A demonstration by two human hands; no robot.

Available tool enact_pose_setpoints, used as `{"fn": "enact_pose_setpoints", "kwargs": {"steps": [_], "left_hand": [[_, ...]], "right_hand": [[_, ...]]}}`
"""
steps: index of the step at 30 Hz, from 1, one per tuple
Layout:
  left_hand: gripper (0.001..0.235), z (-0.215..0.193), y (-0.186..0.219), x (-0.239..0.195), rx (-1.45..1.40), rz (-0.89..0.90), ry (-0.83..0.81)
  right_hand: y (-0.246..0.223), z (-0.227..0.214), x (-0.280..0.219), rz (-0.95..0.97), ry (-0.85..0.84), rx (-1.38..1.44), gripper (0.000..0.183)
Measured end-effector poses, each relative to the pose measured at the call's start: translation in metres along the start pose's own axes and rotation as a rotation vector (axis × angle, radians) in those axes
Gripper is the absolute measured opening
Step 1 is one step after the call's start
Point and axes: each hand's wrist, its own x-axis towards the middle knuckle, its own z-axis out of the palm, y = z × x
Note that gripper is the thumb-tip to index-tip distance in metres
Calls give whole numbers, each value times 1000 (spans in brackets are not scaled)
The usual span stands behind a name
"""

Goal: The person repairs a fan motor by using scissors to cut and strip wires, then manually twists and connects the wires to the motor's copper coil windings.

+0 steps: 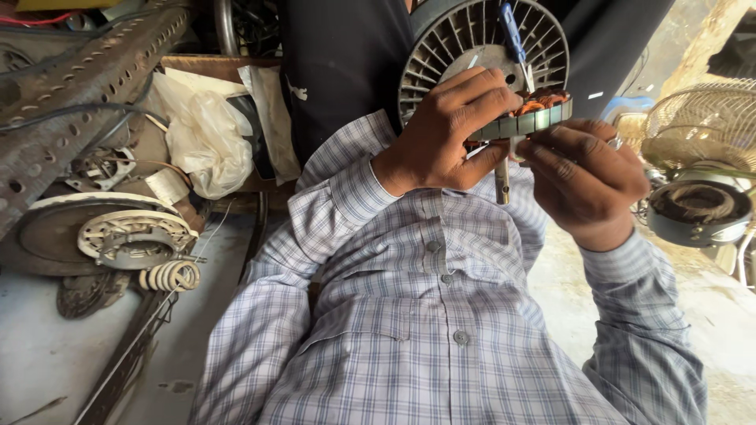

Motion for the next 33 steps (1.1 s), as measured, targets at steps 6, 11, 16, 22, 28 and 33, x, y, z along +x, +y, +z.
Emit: {"fn": "enact_pose_setpoints", "kwargs": {"steps": [6, 11, 16, 22, 28, 33], "left_hand": [[44, 0, 0, 0, 21, 29, 13], [40, -2, 2, 6, 28, -7, 3], [41, -3, 9, 3, 26, -2, 54], [41, 1, 8, 7, 77, 16, 98], [47, 3, 2, 8, 103, 97, 180], [50, 0, -3, 12, 48, 90, 129]], "right_hand": [[8, 9, -15, -32, 71, -55, 10], [9, 9, -15, -40, 64, -17, 11], [-11, -11, 8, -72, -100, -132, 16], [-20, -21, 29, -35, -175, -95, 19], [-21, -24, 38, -150, -243, -208, 30], [-18, -16, 35, -151, -200, -210, 26]]}}
